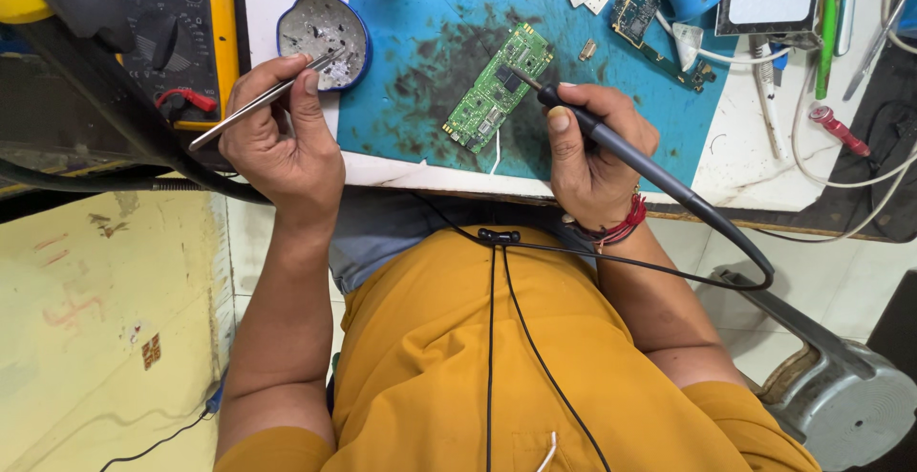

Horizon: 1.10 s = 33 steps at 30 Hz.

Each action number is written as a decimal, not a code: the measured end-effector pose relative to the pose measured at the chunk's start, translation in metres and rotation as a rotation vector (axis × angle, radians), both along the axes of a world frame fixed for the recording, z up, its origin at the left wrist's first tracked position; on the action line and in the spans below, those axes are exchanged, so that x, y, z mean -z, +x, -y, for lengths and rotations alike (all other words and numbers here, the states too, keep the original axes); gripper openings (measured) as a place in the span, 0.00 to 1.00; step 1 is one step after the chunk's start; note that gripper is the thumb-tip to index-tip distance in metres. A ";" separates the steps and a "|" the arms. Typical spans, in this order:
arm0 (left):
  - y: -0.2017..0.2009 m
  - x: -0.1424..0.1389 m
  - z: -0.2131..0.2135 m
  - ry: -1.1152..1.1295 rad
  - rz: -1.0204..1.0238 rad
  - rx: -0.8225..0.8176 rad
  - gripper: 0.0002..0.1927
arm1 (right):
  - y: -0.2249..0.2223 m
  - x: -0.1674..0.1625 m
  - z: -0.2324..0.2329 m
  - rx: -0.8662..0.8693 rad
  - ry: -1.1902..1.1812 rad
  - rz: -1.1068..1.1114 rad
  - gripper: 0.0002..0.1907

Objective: The person solders components on a green circuit board at a repair bench, holding the board steady with one hand while applying a soldering iron to its contacts. They use tweezers to position parts, dip the iron in a flux bowl, and at times heat the board with a hot air gun.

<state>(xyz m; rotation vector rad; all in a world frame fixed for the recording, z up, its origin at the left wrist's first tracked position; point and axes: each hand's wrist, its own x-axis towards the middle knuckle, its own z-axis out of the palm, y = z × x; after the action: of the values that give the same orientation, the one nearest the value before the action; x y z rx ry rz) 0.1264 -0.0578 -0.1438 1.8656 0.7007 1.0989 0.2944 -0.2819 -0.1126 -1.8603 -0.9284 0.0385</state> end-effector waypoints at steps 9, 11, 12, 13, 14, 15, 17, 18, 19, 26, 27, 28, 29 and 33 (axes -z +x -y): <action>0.000 -0.004 -0.001 0.014 -0.087 -0.011 0.04 | 0.000 -0.002 -0.001 -0.006 -0.015 0.001 0.08; 0.000 -0.003 0.000 -0.011 -0.062 0.000 0.04 | 0.000 -0.002 -0.001 -0.001 -0.020 -0.012 0.08; 0.001 -0.003 0.000 -0.026 -0.030 0.013 0.04 | 0.000 -0.002 -0.001 -0.001 -0.017 -0.009 0.08; 0.000 -0.002 0.000 -0.041 0.001 0.025 0.04 | 0.000 -0.002 -0.002 -0.002 -0.015 -0.007 0.08; 0.000 -0.001 -0.001 -0.062 0.029 0.029 0.04 | 0.000 -0.002 -0.002 -0.002 -0.014 -0.005 0.08; -0.001 0.001 -0.001 -0.082 0.057 0.034 0.04 | 0.000 -0.002 -0.001 -0.002 -0.017 0.006 0.08; -0.002 0.003 -0.002 -0.110 0.099 0.041 0.04 | 0.000 -0.002 -0.001 -0.001 -0.023 0.029 0.08; -0.003 0.004 -0.002 -0.116 0.113 0.043 0.04 | 0.000 -0.002 -0.001 -0.004 -0.021 0.021 0.08; -0.003 0.006 -0.002 -0.123 0.127 0.044 0.04 | 0.000 -0.002 -0.001 -0.007 -0.018 0.014 0.08; -0.006 0.009 -0.005 -0.128 0.156 0.046 0.03 | 0.000 -0.003 -0.001 -0.012 -0.017 0.006 0.08; -0.006 0.007 -0.005 -0.134 0.166 0.046 0.03 | 0.000 -0.003 -0.001 -0.010 -0.016 0.011 0.08; -0.005 0.005 -0.004 -0.141 0.177 0.046 0.03 | 0.000 -0.002 -0.001 -0.007 -0.016 0.016 0.08; -0.004 0.002 -0.001 -0.154 0.180 0.043 0.03 | 0.000 -0.002 0.000 -0.005 -0.016 0.021 0.08; 0.004 -0.013 0.021 -0.157 0.172 0.137 0.04 | -0.002 0.001 0.003 0.002 0.061 -0.088 0.07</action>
<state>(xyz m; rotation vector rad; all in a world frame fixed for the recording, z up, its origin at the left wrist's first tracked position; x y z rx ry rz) 0.1308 -0.0790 -0.1307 1.6387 0.5367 1.0697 0.2923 -0.2846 -0.1135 -1.7886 -0.8584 0.0892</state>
